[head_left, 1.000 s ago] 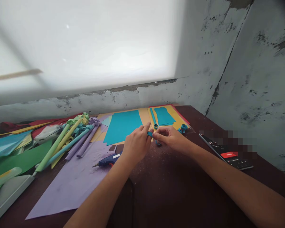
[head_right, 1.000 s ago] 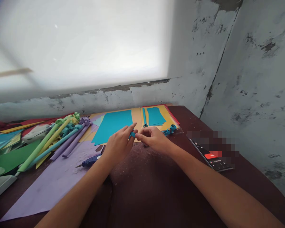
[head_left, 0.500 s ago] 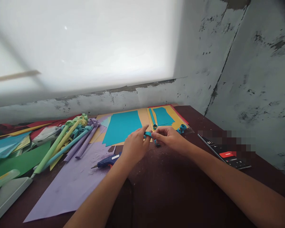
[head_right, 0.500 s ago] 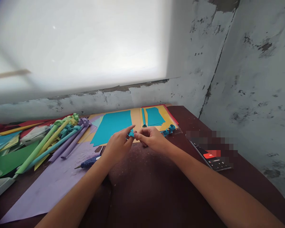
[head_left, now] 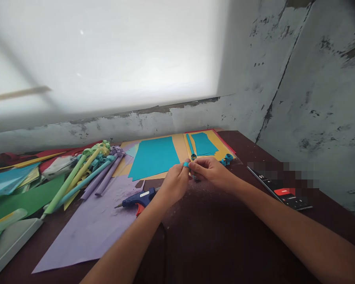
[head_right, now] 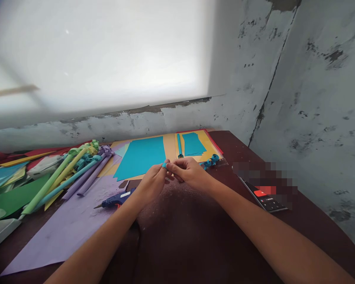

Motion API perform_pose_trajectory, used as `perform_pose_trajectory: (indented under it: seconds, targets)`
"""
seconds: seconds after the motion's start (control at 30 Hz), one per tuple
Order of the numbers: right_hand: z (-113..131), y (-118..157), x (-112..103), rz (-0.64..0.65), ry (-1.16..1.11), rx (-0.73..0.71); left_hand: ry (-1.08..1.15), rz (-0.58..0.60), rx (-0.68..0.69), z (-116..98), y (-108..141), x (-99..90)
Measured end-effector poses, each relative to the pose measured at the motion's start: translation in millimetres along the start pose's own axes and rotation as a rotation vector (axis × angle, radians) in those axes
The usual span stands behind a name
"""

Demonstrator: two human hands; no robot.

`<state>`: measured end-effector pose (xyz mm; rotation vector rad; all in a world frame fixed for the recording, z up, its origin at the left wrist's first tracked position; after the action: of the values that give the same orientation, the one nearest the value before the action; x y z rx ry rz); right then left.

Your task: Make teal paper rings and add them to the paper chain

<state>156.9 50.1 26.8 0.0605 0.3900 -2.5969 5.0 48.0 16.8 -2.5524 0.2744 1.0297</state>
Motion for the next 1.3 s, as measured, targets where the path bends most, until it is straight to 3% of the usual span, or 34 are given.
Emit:
perform_pose_trajectory:
  seconds: [0.1,0.3,0.43,0.53,0.7,0.87,1.07,1.17,1.3]
  targets:
    - [2,1,-2,-0.016,0.035,0.025,-0.083,-0.054,0.006,-5,1,-7.3]
    - [3,2,-8,-0.038,0.103,0.065,-0.492,-0.18,0.009,-12,5,-22.1]
    - [1,1,-9,-0.039,0.12,0.057,-0.607,-0.162,0.162,-11,7,-21.6]
    - [-1,1,-8,-0.046,0.094,0.04,-0.602,-0.089,0.197,-11,7,-19.4]
    - [1,1,-5,-0.04,0.05,-0.002,-0.42,0.015,0.078,-10,4,-14.2]
    - [2,1,-7,-0.029,0.097,0.044,-0.319,-0.012,0.043,-7,1,-16.1]
    - [-4,0,-10,-0.007,0.17,0.07,-0.54,-0.168,-0.009,-11,4,-25.1]
    - [-4,0,-9,0.01,0.163,0.073,-0.562,-0.136,0.046,-14,6,-26.1]
    - [2,1,-7,0.013,0.114,0.048,-0.339,-0.041,0.045,-10,4,-21.4]
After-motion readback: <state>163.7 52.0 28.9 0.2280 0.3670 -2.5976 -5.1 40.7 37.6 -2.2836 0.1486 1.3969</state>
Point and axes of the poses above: each hand's wrist, its own y-axis away from the middle knuckle, its own x-axis out of the palm, z = x × y, the point moved 2 cm from there along -y, towards the middle knuckle
